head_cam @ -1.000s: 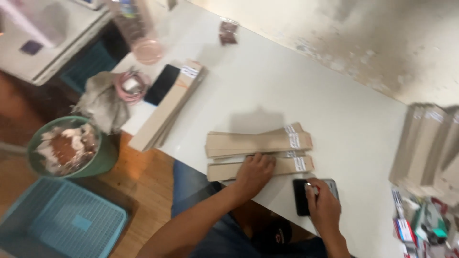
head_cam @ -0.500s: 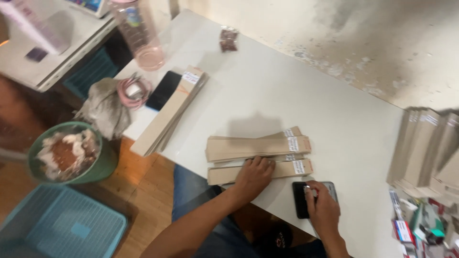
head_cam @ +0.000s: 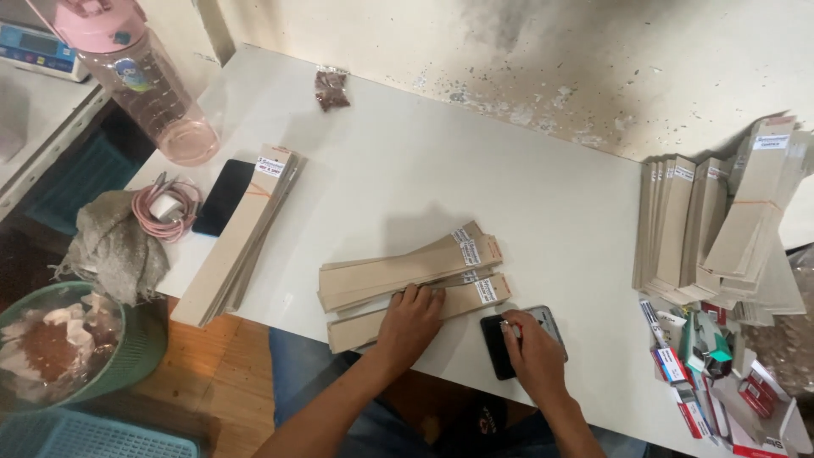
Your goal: Stapling paper labels onto the tops of empty brown paper bags at a workstation.
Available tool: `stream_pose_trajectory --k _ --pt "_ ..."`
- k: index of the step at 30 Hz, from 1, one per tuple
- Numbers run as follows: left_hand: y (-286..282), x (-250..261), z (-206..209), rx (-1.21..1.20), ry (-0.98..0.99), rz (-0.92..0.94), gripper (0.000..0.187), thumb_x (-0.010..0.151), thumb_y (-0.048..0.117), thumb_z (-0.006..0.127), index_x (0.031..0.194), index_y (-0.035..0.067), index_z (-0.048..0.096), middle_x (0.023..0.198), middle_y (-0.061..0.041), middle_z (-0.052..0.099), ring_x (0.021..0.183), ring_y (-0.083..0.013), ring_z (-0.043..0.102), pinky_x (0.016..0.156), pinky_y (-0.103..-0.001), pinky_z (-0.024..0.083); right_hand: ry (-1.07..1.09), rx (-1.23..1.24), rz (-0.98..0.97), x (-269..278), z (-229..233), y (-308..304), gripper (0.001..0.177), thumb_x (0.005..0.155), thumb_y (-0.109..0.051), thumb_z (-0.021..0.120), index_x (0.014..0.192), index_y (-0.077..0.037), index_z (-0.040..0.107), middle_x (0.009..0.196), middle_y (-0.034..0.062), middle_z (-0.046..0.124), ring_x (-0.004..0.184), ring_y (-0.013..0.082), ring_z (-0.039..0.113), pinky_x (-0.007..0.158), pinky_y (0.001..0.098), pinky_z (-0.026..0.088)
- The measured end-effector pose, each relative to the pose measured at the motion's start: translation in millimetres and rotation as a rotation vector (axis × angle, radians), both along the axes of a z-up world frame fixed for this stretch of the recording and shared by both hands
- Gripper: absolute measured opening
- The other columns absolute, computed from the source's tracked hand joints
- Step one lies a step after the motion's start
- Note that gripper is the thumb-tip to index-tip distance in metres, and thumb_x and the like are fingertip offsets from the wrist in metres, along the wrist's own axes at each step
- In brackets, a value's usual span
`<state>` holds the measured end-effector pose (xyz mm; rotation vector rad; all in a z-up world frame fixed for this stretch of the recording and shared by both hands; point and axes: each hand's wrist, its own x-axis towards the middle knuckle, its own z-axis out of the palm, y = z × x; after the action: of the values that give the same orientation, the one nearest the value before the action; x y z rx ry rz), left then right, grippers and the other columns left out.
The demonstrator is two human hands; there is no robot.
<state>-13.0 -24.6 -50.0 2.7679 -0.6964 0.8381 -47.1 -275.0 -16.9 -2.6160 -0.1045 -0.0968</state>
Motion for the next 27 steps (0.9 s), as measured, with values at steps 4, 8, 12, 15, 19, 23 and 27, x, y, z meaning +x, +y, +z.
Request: stream_pose_trajectory --k 4,8,12,15,19,23,27 --pt "-0.1 -0.8 4.1 0.008 -0.017 0.01 0.028 0.084 0.01 0.069 0.113 0.008 0.068 0.085 -0.005 0.059 0.078 -0.0251 0.055 0.059 -0.037 0.049 -0.019 0.012 0.0 0.0 2.4 0.9 0.029 0.101 -0.033 0.05 0.12 -0.018 0.067 0.117 -0.0018 0.076 0.093 0.0214 0.075 0.076 0.0363 0.055" --pt "-1.0 0.5 -1.8 -0.029 0.052 -0.012 0.038 0.08 0.011 0.068 0.117 0.007 0.067 0.089 -0.007 0.061 0.081 -0.0275 0.056 0.062 -0.04 0.049 -0.006 0.001 -0.002 -0.4 2.0 0.0 0.031 0.102 -0.035 0.049 0.12 -0.018 0.067 0.119 -0.0019 0.075 0.092 0.0205 0.075 0.073 0.0363 0.055" --pt "-0.3 0.9 0.7 -0.053 0.004 -0.016 0.041 0.074 0.007 0.068 0.115 0.006 0.067 0.085 -0.006 0.057 0.077 -0.027 0.054 0.063 -0.04 0.048 0.052 -0.001 -0.025 -0.3 0.2 -0.9 0.031 0.102 -0.036 0.05 0.124 -0.02 0.064 0.122 -0.0016 0.074 0.095 0.0213 0.074 0.076 0.0372 0.055" --pt "-0.4 -0.3 3.2 -0.056 0.014 -0.01 0.034 0.079 0.006 0.066 0.113 0.006 0.067 0.087 -0.008 0.06 0.078 -0.029 0.056 0.064 -0.042 0.049 0.023 0.002 -0.021 -1.4 -1.2 -0.9 0.029 0.102 -0.035 0.05 0.123 -0.02 0.064 0.123 -0.0034 0.074 0.099 0.0199 0.074 0.077 0.0367 0.055" --pt "0.7 -0.7 4.3 -0.078 -0.042 0.023 0.029 0.076 0.006 0.066 0.105 0.008 0.067 0.085 -0.007 0.056 0.079 -0.0279 0.054 0.063 -0.041 0.048 0.032 0.001 -0.02 0.3 -0.1 1.6 0.029 0.101 -0.034 0.051 0.122 -0.02 0.065 0.121 -0.0024 0.075 0.098 0.0223 0.074 0.08 0.0382 0.054" --pt "1.0 -0.6 7.1 -0.076 -0.033 0.0 0.025 0.079 0.007 0.067 0.103 0.007 0.067 0.086 -0.007 0.058 0.079 -0.0272 0.054 0.064 -0.04 0.047 0.053 0.016 -0.037 0.2 0.0 1.1 0.029 0.102 -0.033 0.05 0.123 -0.02 0.065 0.12 -0.004 0.075 0.093 0.0195 0.074 0.076 0.0363 0.054" --pt "-0.8 -1.1 4.3 -0.059 -0.011 0.015 0.022 0.081 0.005 0.066 0.103 0.009 0.068 0.086 -0.008 0.061 0.079 -0.0274 0.056 0.062 -0.04 0.049 0.068 0.017 -0.056 -0.4 1.1 2.0 0.029 0.101 -0.033 0.051 0.122 -0.02 0.065 0.124 -0.0055 0.075 0.1 0.0203 0.074 0.082 0.0373 0.054"
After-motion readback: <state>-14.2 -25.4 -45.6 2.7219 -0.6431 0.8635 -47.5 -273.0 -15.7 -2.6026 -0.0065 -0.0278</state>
